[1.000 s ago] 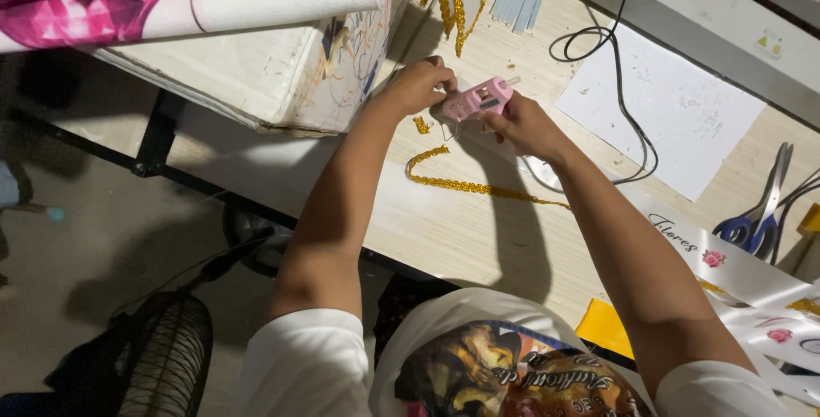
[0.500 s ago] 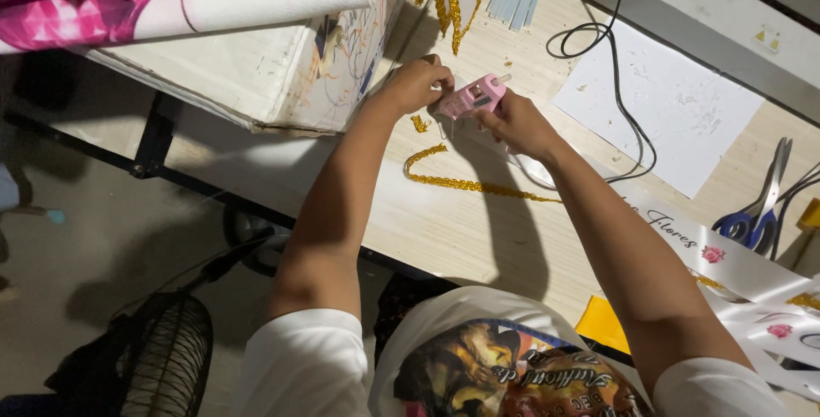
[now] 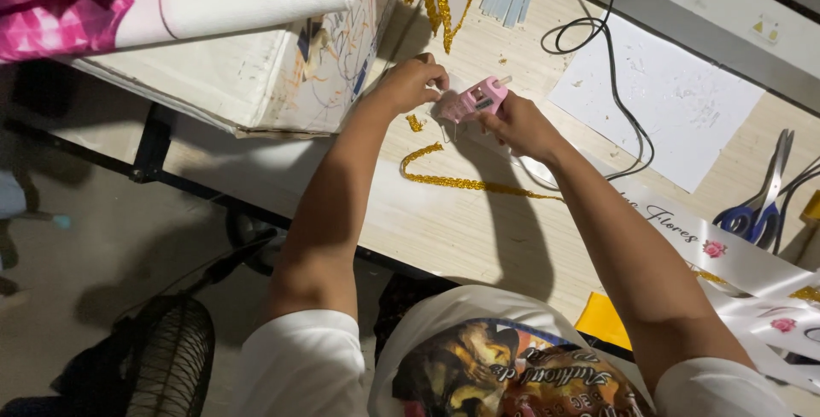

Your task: The person uses a hot glue gun to attach a gold tinsel trim to the edges of a white satin sash. They apply glue, press the trim into place, and use scissors to cut the trim to size. The person repeats this process for both sides of the sash.

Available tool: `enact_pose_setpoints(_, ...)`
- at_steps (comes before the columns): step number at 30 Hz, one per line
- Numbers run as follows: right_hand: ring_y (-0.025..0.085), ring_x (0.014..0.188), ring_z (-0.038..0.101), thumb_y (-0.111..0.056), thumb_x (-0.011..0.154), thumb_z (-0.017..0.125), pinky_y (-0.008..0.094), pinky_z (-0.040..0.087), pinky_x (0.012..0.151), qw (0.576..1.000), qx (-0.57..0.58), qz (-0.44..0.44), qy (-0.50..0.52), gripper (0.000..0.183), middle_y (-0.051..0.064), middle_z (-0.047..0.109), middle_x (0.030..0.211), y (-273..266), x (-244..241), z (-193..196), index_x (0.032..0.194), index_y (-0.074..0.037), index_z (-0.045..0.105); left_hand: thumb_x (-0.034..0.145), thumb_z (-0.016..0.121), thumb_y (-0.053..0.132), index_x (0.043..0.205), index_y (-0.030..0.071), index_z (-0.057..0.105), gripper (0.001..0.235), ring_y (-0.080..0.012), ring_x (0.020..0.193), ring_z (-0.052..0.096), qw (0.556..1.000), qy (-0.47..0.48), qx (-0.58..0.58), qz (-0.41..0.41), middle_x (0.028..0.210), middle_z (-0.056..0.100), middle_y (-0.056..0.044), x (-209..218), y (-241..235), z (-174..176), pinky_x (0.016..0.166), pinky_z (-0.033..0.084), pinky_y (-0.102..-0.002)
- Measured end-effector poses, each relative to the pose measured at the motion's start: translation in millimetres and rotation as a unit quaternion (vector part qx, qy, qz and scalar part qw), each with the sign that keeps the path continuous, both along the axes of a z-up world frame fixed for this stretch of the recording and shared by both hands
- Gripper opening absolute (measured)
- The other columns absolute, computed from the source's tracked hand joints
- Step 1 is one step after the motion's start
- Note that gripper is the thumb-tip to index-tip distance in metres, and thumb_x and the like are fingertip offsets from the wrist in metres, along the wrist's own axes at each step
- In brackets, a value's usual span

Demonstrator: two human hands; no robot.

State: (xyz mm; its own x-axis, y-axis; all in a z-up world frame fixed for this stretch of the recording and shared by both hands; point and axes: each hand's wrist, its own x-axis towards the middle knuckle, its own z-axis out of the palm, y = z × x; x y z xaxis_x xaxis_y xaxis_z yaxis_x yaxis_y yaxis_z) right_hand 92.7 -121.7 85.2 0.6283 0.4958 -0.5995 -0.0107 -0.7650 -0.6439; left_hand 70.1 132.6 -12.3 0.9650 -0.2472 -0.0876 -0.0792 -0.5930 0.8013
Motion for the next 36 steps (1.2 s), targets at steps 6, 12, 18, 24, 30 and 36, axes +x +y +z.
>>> enact_pose_setpoints(6,0.012,0.058,0.054,-0.031,0.103,0.056,0.031,0.047,0.047,0.999,-0.019,-0.022,0.020,0.028,0.005,0.060,0.074,-6.2,-3.1,14.4,0.111,-0.005,0.061,0.078,0.086,0.007,0.097,0.011,0.071,0.024,-0.0220,0.093,0.069,1.000,0.013,-0.007,-0.001,0.097,0.066,-0.005,-0.7,-0.2,4.1,0.079,0.053,-0.036)
enact_pose_setpoints(12,0.013,0.057,0.054,-0.033,0.103,0.056,0.031,0.047,0.047,0.999,-0.029,-0.024,0.027,0.030,0.005,0.060,0.073,-16.2,-2.7,15.2,0.109,-0.004,0.061,0.078,0.086,0.007,0.096,0.011,0.072,0.023,-0.0211,0.092,0.067,1.000,0.018,-0.009,-0.001,0.095,0.064,-0.005,-0.4,-0.3,0.3,0.080,0.053,-0.036)
enact_pose_setpoints(18,0.014,0.057,0.055,-0.032,0.103,0.056,0.032,0.048,0.048,0.999,-0.040,-0.018,0.026,0.030,0.007,0.059,0.073,-25.7,-4.3,16.2,0.108,-0.003,0.060,0.079,0.084,0.008,0.097,0.011,0.072,0.022,-0.0186,0.094,0.067,0.999,0.047,-0.011,0.009,0.096,0.064,-0.003,-2.9,-2.1,13.4,0.083,0.054,-0.035)
enact_pose_setpoints(24,0.014,0.059,0.055,-0.033,0.102,0.055,0.032,0.049,0.050,0.997,-0.054,-0.027,0.038,0.032,0.007,0.060,0.075,-36.2,-5.6,15.0,0.114,-0.004,0.059,0.081,0.084,0.011,0.099,0.012,0.072,0.021,-0.0185,0.098,0.067,0.997,0.072,0.031,0.007,0.099,0.066,-0.002,-2.8,-3.3,27.9,0.084,0.053,-0.036)
enact_pose_setpoints(30,0.014,0.061,0.056,-0.033,0.102,0.055,0.031,0.049,0.052,0.998,-0.049,-0.032,0.035,0.034,0.007,0.062,0.077,-48.0,-6.4,13.3,0.116,-0.002,0.060,0.081,0.084,0.011,0.098,0.013,0.072,0.021,-0.0184,0.096,0.067,0.996,0.079,0.023,0.017,0.097,0.065,-0.002,-4.5,-4.3,33.1,0.083,0.053,-0.035)
enact_pose_setpoints(36,0.014,0.061,0.055,-0.032,0.102,0.057,0.032,0.047,0.052,0.998,-0.041,-0.038,0.030,0.032,0.007,0.061,0.076,-59.5,-8.6,13.5,0.115,-0.003,0.061,0.079,0.085,0.009,0.097,0.012,0.072,0.022,-0.0194,0.092,0.066,0.999,0.048,0.006,0.012,0.094,0.062,-0.004,-4.9,-2.5,22.3,0.080,0.052,-0.035)
